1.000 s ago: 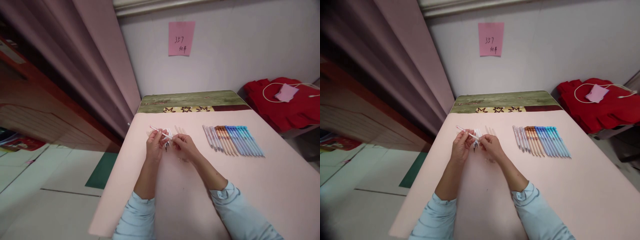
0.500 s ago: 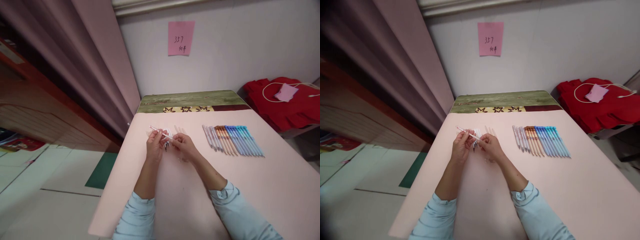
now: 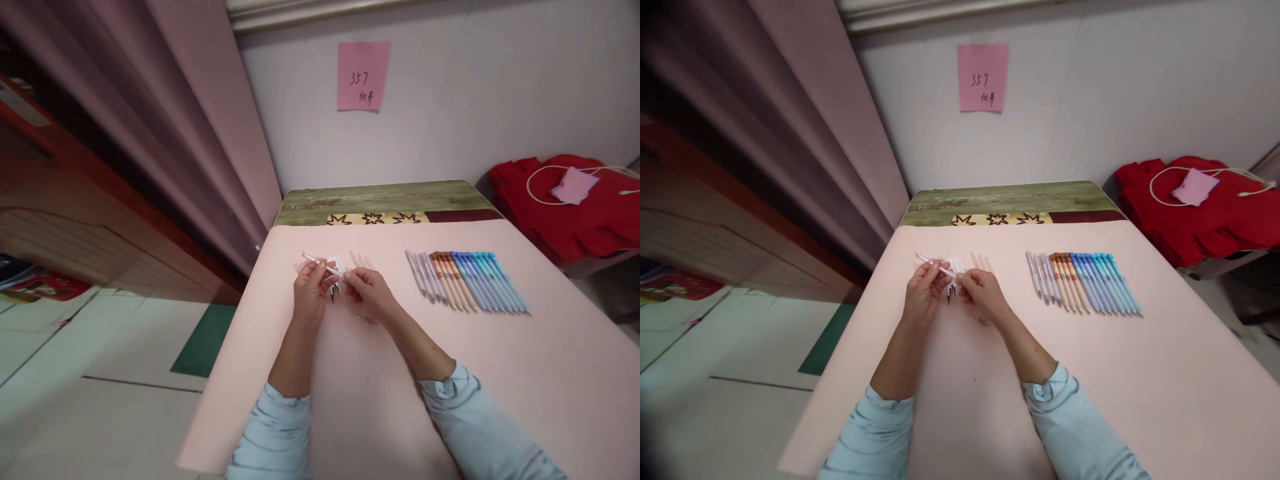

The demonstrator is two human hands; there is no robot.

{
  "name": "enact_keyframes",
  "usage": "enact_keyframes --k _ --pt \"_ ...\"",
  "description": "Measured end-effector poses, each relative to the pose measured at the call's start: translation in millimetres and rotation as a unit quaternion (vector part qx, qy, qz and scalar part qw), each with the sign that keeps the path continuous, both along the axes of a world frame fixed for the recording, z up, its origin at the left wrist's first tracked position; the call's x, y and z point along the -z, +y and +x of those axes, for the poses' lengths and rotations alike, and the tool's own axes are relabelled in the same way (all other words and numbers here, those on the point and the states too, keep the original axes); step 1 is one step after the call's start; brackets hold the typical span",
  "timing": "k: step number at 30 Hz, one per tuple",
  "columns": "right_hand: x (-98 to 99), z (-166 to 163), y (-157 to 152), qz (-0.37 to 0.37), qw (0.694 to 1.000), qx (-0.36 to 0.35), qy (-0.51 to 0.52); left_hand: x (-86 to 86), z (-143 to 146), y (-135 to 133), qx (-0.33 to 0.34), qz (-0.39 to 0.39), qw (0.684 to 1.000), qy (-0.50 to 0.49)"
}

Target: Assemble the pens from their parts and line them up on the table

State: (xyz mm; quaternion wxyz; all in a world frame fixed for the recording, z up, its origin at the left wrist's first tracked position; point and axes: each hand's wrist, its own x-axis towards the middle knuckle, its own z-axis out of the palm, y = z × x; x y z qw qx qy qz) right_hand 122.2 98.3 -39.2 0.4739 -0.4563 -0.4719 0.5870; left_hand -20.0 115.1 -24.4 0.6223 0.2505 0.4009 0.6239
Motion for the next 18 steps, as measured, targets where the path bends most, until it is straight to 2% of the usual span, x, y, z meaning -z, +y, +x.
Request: enact_keyframes --k 3,9,14,18 --pt "-0.8 -0.2 -0.8 -0.008 1.0 -0.011 -0.008 0.2 -0.8 0.1 0.002 -0.001 1.0 -0.001" --pt "-1.8 -1.5 -0.4 0.017 1.0 0.02 -0.001 -0.4 -1.6 -0.2 0.0 -0.007 1.0 0.008" --pt "-1.5 -0.7 -0.5 -0.006 1.0 -0.011 -0.017 -2.4 -1.5 -1.1 -0.003 -0.012 1.0 0.026" --pt "-1.2 -0.9 -0.1 0.001 1.0 -0.003 -0.017 -2.0 -2.1 -1.3 -0.007 -0.008 1.0 0.027"
